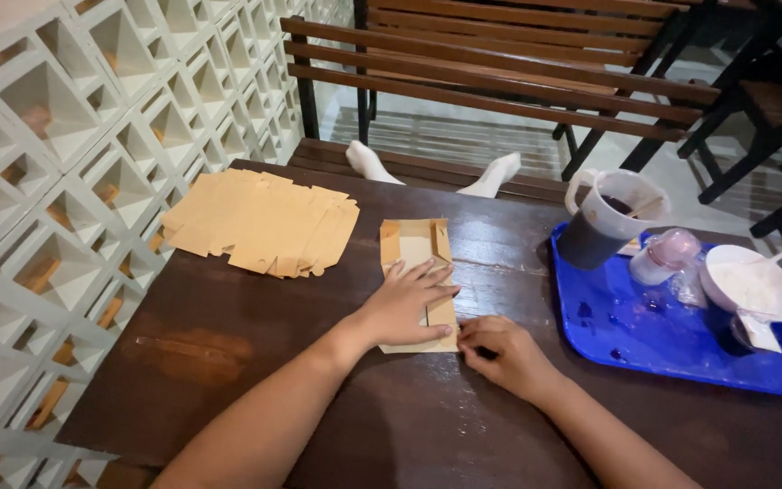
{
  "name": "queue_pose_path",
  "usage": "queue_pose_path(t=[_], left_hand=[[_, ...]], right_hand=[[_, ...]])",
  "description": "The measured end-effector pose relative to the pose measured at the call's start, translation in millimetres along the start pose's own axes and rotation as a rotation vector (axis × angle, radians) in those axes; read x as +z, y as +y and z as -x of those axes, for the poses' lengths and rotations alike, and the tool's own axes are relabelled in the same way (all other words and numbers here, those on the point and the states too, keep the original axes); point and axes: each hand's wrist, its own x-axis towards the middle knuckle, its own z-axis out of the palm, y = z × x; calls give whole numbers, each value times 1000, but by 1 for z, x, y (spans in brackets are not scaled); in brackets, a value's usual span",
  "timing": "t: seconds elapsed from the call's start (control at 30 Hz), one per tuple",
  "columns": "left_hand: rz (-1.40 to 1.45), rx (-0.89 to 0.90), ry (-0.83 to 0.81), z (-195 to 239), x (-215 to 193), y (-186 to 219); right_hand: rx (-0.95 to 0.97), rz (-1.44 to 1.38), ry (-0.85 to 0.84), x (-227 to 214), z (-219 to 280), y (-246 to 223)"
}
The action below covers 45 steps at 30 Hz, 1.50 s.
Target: The person assembles a flat cardboard piece into a box-like structure by folding and pressing the flaps. They use a small black tool to crease the edges and secure the folds, working on a wooden table with a stack of similar cardboard pieces nearby.
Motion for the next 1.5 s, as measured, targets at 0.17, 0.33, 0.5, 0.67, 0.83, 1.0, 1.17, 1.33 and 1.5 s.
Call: queue_pose_path(t=[0.17,0.33,0.5,0.67,0.83,1.0,1.17,1.33,1.5], left_hand=[[8,59,142,-2,16,-15],[-13,81,177,-3,21,-18],[28,17,147,0,20,-13],[8,31,172,-2,23,-15],[0,18,183,0,24,-15],[79,10,143,8,16,-8],[73,31,166,4,21,-16],[111,49,150,2,35,-20],[142,178,242,2,36,-20]], right_hand=[[22,38,87,7,0,2],[28,156,69,18,4,5],[64,144,55,9,5,-11],[-32,177,120,9,9,-3],[-58,175,148,11,9,-3],[-3,141,127,8,5,-6],[1,151,122,6,0,-12],[-68,149,122,13,6,-16],[-169,152,50,20,8,-27]])
